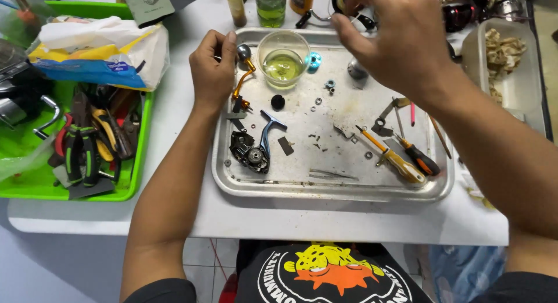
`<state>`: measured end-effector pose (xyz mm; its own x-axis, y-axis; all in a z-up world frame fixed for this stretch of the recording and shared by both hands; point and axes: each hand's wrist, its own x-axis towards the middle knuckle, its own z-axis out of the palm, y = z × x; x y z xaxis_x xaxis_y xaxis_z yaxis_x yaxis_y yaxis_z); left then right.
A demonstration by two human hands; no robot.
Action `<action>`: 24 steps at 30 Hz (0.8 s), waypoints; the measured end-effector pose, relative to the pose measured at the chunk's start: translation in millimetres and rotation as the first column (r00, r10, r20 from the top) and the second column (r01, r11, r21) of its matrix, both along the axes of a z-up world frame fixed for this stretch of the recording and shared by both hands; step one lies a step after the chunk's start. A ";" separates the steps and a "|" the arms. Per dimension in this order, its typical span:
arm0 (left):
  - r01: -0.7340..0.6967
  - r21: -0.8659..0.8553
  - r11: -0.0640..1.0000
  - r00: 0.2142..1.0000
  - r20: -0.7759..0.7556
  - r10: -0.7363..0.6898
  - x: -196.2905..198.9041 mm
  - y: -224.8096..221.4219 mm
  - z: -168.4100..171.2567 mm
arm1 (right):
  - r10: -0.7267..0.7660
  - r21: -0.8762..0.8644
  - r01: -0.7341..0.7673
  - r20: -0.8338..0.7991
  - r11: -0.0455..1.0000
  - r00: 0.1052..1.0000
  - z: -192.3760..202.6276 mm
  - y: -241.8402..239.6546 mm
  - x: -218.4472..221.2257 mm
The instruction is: The person cleans a small fishing reel component using tweezers and a tissue, then pours a green liquid into a plastic cup. They continue to wipe and handle the component with their fingers, placing it on a metal tray with other disassembled parts and tools.
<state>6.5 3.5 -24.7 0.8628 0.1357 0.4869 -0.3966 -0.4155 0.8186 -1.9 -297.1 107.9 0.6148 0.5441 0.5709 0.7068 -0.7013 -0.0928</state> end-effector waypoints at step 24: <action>0.026 0.111 0.993 1.000 -0.017 -0.024 0.3 3.1 -3.9 | -0.819 -0.474 0.669 -0.299 0.573 0.490 -82.4 -222.4 -212.1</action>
<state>6.9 6.6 -28.6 0.8727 0.0594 0.4846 -0.3960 -0.4944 0.7738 -214.0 -519.6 25.5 0.9844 -0.1734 0.0310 -0.1747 -0.9836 0.0444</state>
